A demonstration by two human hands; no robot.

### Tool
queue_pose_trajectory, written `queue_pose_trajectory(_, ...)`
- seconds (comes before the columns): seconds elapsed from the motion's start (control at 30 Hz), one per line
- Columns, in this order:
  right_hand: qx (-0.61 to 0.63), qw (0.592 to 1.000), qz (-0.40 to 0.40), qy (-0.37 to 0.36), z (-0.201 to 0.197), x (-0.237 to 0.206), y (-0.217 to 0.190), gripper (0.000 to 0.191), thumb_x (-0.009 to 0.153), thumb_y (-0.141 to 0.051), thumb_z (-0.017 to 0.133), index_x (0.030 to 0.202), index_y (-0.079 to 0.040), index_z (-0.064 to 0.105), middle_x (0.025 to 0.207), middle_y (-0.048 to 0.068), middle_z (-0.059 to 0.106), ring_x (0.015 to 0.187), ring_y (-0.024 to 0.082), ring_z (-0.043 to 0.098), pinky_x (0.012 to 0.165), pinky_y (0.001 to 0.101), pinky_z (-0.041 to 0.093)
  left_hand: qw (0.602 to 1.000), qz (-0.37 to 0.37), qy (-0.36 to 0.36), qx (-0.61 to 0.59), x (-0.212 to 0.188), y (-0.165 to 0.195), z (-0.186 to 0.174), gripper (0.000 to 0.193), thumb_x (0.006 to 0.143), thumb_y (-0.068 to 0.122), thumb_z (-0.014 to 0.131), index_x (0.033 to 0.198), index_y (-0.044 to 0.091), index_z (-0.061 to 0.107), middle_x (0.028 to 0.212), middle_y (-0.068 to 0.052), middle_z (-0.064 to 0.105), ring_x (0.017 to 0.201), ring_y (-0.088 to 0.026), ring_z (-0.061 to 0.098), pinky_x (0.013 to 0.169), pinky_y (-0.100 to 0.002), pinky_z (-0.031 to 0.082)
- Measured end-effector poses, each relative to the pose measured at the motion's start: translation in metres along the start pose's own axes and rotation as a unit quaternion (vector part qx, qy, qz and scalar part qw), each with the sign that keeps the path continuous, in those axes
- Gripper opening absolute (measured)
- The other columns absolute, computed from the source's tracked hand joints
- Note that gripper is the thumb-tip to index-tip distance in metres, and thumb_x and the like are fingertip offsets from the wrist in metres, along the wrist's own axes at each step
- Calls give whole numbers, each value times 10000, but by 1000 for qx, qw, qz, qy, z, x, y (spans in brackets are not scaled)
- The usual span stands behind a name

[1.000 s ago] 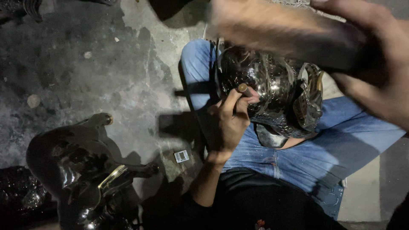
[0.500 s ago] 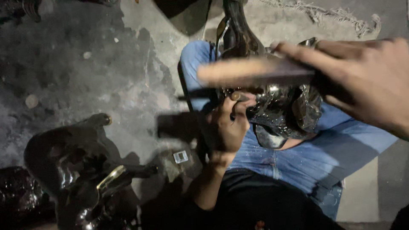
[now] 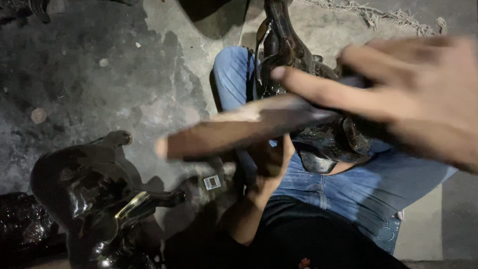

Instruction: The person sits on the floor with a dark metal animal sculpture on their lap and hammers a punch against its textured surface using a wooden mallet, repositioning the punch repeatedly to work different spots on the figure's body.

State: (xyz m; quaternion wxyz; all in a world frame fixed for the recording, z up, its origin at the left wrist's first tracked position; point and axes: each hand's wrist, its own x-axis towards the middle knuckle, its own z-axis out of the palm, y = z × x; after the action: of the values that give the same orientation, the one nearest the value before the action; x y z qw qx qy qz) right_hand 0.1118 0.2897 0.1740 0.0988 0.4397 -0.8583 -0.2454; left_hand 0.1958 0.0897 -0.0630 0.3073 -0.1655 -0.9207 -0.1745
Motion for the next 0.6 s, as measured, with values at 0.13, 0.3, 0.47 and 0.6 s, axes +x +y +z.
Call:
queue_pose_trajectory(0.13, -95, 995, -3, 43, -16, 12, -10, 952, 846, -69, 578, 1596, -480, 160, 1055, 63, 694, 847, 182, 693, 753, 301, 611, 996, -68, -35, -51, -15, -4, 6, 146, 1043, 62, 614, 1172, 22, 670, 1108, -150, 727, 1015, -260, 731, 933, -370, 591)
queue_pose_trajectory(0.3, -17, 998, -28, -55, -21, 15, -20, 798, 1003, -183, 537, 1653, -402, 131, 1076, 72, 665, 871, 201, 689, 671, 270, 594, 995, -75, -26, -65, -14, -4, 3, 126, 1047, 48, 620, 1166, 17, 645, 1109, -143, 718, 1018, -247, 734, 934, -359, 601)
queue_pose_trajectory(0.47, -17, 997, -23, -66, -17, 4, -29, 854, 932, -206, 536, 1641, -431, 117, 1163, 69, 657, 921, 204, 695, 723, 288, 615, 990, -91, -20, -103, -3, -2, -2, 112, 1051, 34, 625, 1161, 12, 621, 1110, -136, 709, 1022, -233, 736, 935, -348, 612)
queue_pose_trajectory(0.6, -11, 992, 48, -118, -2, -17, -24, 793, 907, -317, 539, 1596, -461, 175, 1339, 96, 634, 1009, 205, 736, 793, 312, 640, 937, -207, 10, -280, 15, -4, -11, 107, 1054, 22, 630, 1156, 8, 601, 1110, -131, 701, 1024, -223, 739, 936, -339, 621)
